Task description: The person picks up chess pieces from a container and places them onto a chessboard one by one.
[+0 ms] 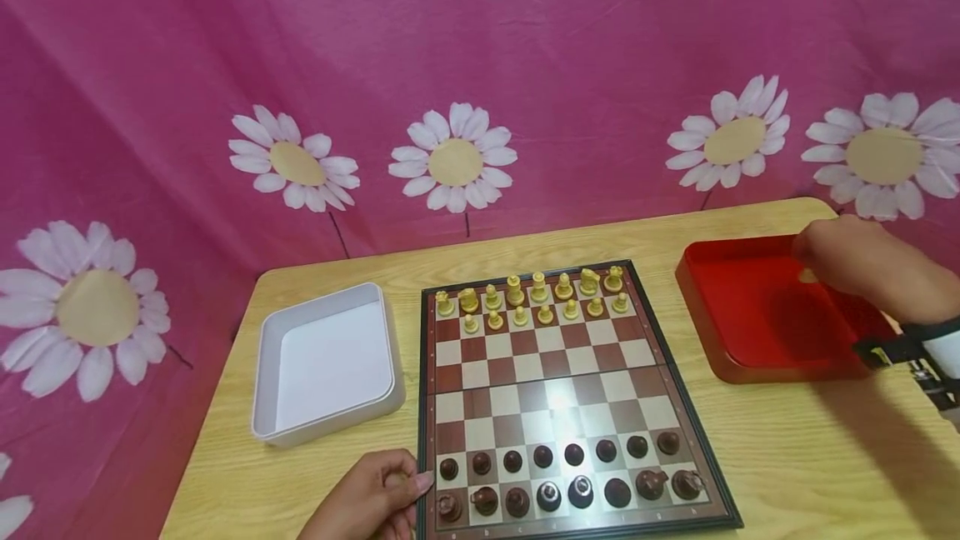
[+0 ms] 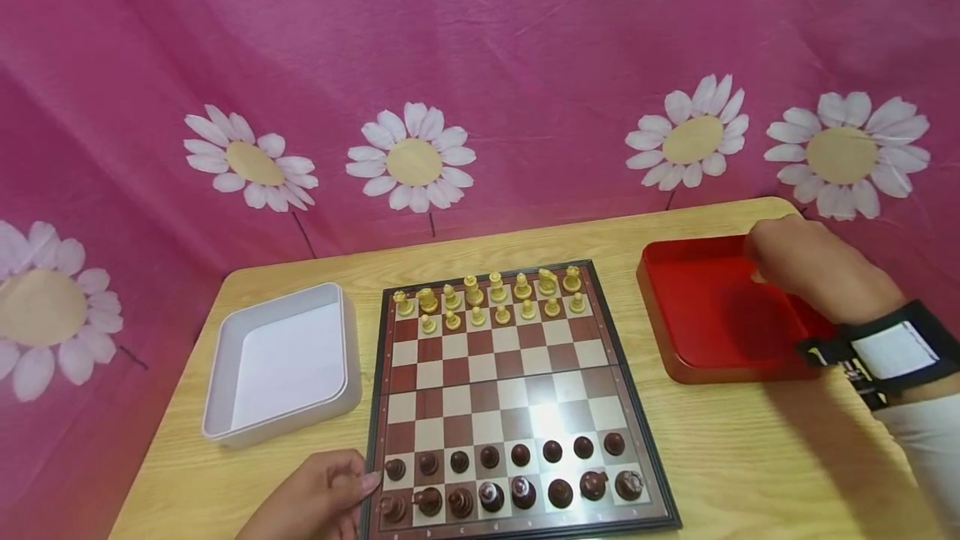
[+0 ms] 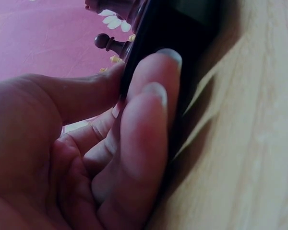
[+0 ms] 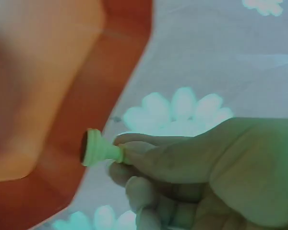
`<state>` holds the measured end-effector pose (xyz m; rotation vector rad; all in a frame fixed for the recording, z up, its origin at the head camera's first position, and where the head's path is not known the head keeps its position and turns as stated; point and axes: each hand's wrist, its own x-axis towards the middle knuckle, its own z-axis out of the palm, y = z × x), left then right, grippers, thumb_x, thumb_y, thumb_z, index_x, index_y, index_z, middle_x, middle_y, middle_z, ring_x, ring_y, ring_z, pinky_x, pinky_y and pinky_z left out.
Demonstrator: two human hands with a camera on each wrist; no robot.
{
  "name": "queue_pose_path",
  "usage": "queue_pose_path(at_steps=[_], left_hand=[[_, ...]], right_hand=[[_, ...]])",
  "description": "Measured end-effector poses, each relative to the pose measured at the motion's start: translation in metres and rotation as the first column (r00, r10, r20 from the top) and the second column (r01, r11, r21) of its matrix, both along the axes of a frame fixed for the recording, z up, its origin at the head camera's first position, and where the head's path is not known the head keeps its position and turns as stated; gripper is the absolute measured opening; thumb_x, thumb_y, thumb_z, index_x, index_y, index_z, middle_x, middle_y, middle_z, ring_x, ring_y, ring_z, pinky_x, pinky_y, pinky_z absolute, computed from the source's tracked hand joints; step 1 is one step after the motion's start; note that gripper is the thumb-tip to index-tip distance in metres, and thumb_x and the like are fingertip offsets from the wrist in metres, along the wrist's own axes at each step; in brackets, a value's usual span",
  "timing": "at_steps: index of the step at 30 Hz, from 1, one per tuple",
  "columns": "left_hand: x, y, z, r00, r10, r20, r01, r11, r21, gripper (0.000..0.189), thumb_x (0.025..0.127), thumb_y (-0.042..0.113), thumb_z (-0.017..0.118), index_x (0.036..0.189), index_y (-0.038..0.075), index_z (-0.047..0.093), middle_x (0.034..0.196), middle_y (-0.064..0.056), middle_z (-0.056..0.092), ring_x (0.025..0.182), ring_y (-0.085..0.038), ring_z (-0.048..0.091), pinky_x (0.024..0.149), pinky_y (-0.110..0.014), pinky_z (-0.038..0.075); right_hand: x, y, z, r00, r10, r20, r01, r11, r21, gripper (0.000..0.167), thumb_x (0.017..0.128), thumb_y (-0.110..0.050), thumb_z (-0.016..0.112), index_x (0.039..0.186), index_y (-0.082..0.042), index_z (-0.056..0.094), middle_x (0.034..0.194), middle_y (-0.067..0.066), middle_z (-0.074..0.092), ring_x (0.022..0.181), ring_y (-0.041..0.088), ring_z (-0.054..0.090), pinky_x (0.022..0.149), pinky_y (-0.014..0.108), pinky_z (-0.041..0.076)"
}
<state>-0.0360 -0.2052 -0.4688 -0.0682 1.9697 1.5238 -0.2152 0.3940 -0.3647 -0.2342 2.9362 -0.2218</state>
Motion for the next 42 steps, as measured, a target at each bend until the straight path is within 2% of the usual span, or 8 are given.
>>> queue_pose_path(at_steps=[2,8,12,17,20,26,29,42], left_hand=[[0.0,0.0,-0.001,1.0,0.001,0.004,-0.001,1.0,0.006,0.032,0.099,0.032,0.07,0.086,0.004,0.061,0.063,0.0,0.066,0.052,-0.007,0.059,0.047,-0.021,0.049],[0.0,0.0,-0.002,1.0,-0.005,-0.007,0.005,1.0,-0.008,0.031,0.1,0.031,0.07,0.086,0.004,0.062,0.063,0.0,0.066,0.051,-0.007,0.061,0.047,-0.021,0.05],[-0.002,-0.001,-0.002,0.999,-0.02,-0.028,0.02,1.0,-0.008,0.03,0.102,0.028,0.068,0.087,0.002,0.062,0.063,-0.001,0.066,0.05,-0.007,0.062,0.047,-0.022,0.051],[-0.003,-0.002,-0.001,0.999,-0.022,-0.029,0.022,1.0,-0.009,0.029,0.102,0.026,0.067,0.087,0.002,0.062,0.062,0.0,0.066,0.05,-0.007,0.062,0.046,-0.021,0.05],[-0.003,-0.001,0.0,1.0,-0.018,-0.026,0.017,1.0,-0.011,0.028,0.102,0.026,0.067,0.087,0.002,0.062,0.062,0.0,0.066,0.05,-0.007,0.062,0.046,-0.021,0.05],[-0.002,-0.001,0.0,0.999,-0.018,-0.026,0.018,1.0,-0.002,0.029,0.101,0.028,0.068,0.087,0.003,0.061,0.062,0.0,0.066,0.05,-0.007,0.062,0.047,-0.021,0.051],[-0.002,-0.002,-0.001,0.999,-0.024,-0.039,0.024,1.0,0.003,0.03,0.101,0.027,0.068,0.087,0.002,0.061,0.062,-0.001,0.067,0.05,-0.007,0.062,0.047,-0.021,0.051],[-0.001,-0.001,0.002,1.0,-0.007,-0.011,0.007,1.0,-0.003,0.031,0.1,0.031,0.07,0.087,0.005,0.061,0.062,0.0,0.066,0.052,-0.007,0.061,0.048,-0.021,0.05]], right_hand=[[-0.001,-0.01,0.008,0.997,0.056,-0.054,-0.054,0.998,0.033,0.018,0.084,0.007,0.068,0.101,0.009,0.075,0.077,0.016,0.072,0.064,0.023,0.059,0.061,0.043,0.061],[-0.005,-0.038,0.027,0.98,0.126,-0.157,-0.119,0.991,0.057,0.023,0.083,0.003,0.076,0.105,0.01,0.074,0.088,0.023,0.075,0.075,0.029,0.065,0.077,0.056,0.061],[-0.007,-0.055,0.034,0.955,0.196,-0.224,-0.186,0.98,0.064,0.006,0.085,0.002,0.075,0.091,0.0,0.077,0.069,0.009,0.067,0.063,0.021,0.056,0.064,0.037,0.055],[-0.008,-0.08,0.037,0.914,0.263,-0.308,-0.258,0.964,0.058,0.018,0.086,0.003,0.074,0.074,-0.009,0.071,0.058,-0.002,0.051,0.056,0.013,0.043,0.054,0.025,0.035],[-0.01,-0.098,0.041,0.913,0.27,-0.307,-0.278,0.961,0.019,0.005,0.085,0.001,0.078,0.084,-0.003,0.077,0.066,0.004,0.065,0.059,0.015,0.051,0.055,0.028,0.045],[-0.014,-0.134,0.053,0.909,0.296,-0.294,-0.317,0.948,-0.025,0.008,0.086,0.0,0.079,0.094,0.001,0.078,0.079,0.011,0.076,0.067,0.02,0.062,0.062,0.038,0.054],[-0.014,-0.148,0.058,0.891,0.32,-0.321,-0.345,0.938,-0.025,0.006,0.085,0.001,0.081,0.09,-0.001,0.078,0.076,0.008,0.074,0.067,0.021,0.062,0.063,0.039,0.054],[-0.01,-0.202,0.069,0.891,0.363,-0.273,-0.404,0.908,-0.109,0.008,0.089,-0.008,0.081,0.094,-0.003,0.08,0.087,0.009,0.079,0.071,0.016,0.065,0.063,0.034,0.053]])
